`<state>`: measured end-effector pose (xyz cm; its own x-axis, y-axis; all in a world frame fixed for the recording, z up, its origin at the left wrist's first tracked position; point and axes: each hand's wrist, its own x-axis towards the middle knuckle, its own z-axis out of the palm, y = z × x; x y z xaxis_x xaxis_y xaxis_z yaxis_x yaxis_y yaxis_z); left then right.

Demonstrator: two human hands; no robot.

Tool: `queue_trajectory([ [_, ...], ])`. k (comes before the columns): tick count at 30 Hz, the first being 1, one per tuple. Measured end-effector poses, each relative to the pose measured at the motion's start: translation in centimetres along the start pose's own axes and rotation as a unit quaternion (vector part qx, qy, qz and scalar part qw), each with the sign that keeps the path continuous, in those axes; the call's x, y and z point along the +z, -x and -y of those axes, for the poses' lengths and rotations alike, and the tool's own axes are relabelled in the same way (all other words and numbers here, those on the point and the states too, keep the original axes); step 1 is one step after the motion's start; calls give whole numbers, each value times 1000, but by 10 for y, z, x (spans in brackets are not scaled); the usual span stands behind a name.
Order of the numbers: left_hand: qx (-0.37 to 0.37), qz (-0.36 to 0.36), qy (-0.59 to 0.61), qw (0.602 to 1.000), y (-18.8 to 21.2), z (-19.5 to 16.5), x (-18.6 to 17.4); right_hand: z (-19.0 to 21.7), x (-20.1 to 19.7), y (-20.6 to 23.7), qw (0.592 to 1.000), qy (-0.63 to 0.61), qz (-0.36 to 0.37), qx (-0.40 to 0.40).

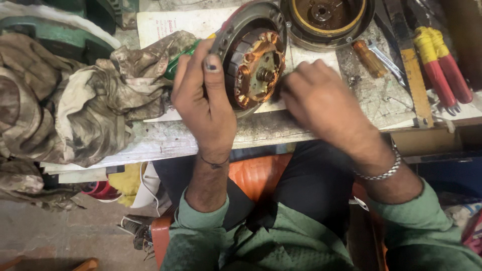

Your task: The person unscrews screws from a red motor end cover with a screwdriver, removes the cover, and lifts out the rotor and stator assembly. They wipe the components with a rag, tap the housing with a hammer, and reposition the parts on the workbench.

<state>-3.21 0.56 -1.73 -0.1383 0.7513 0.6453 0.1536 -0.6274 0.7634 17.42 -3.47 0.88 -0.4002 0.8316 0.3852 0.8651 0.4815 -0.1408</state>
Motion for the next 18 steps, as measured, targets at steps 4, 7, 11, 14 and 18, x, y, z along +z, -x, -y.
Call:
queue_trajectory([
  [4, -39, 5, -11, 999, -9, 9, -3, -21, -8, 13, 928, -322, 1, 187],
  [7, -30, 22, -28, 999, -11, 12, -13, -38, 1, 21, 741, -621, -50, 249],
  [11, -17, 19, -86, 996, -13, 6, -25, -56, 15, 26, 589, -767, -51, 251],
  [14, 10, -45, -54, 997, -13, -13, -26, -64, 17, 29, 545, -796, -48, 258],
  [18, 101, -18, 116, 988, 4, -42, -10, -62, 13, 29, 490, -844, -39, 217],
])
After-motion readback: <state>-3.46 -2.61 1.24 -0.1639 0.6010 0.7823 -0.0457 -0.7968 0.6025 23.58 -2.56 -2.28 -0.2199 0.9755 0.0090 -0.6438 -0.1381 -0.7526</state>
